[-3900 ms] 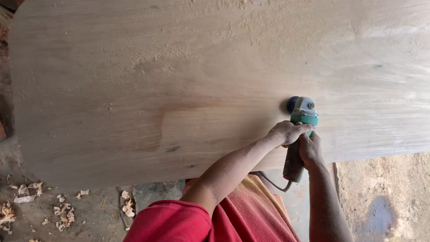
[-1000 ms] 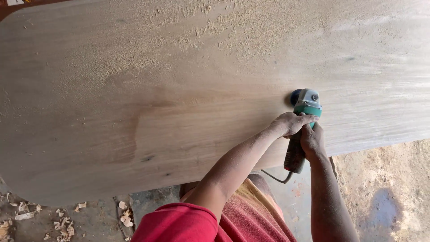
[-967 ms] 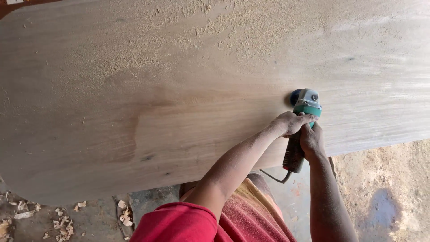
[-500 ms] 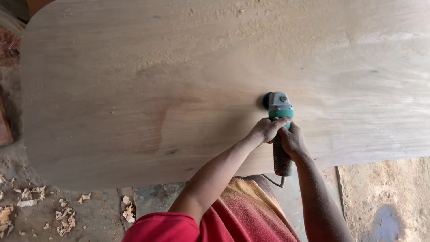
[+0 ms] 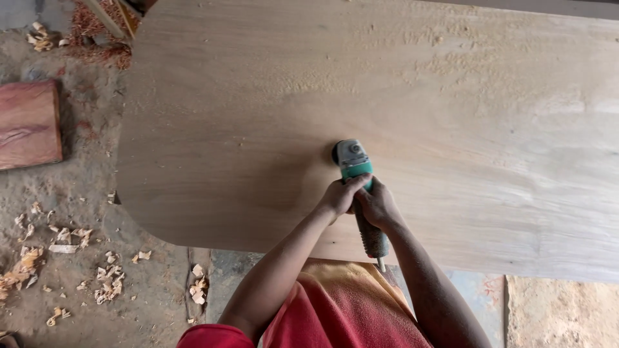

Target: Sanding a large wooden board using an electric angle grinder.

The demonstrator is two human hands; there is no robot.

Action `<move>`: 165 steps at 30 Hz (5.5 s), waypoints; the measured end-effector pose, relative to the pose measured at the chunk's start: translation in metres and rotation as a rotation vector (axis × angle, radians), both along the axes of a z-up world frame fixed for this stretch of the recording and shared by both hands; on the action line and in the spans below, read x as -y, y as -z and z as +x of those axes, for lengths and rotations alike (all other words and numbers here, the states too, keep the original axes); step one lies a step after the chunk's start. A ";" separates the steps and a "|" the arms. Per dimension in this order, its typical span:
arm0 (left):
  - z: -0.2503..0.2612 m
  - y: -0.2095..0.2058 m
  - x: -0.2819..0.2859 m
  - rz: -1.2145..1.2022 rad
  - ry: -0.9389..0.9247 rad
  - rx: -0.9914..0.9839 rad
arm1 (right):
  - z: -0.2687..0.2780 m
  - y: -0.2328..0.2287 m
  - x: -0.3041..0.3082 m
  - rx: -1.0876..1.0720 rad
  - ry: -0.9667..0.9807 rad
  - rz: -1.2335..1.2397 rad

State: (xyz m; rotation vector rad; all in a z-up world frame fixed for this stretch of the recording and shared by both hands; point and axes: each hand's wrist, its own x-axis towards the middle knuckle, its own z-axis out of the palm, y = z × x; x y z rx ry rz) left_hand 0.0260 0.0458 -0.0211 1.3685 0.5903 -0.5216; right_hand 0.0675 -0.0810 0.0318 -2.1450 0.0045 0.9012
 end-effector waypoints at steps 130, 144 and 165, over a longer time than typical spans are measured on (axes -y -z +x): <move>0.186 -0.025 0.309 0.194 0.337 -0.011 | 0.122 0.012 0.290 0.147 0.611 0.062; 0.194 0.006 0.370 0.224 0.588 0.070 | 0.125 0.033 0.348 0.034 0.732 0.117; 0.220 -0.016 0.425 0.110 0.488 0.084 | 0.147 0.006 0.398 0.069 0.757 0.081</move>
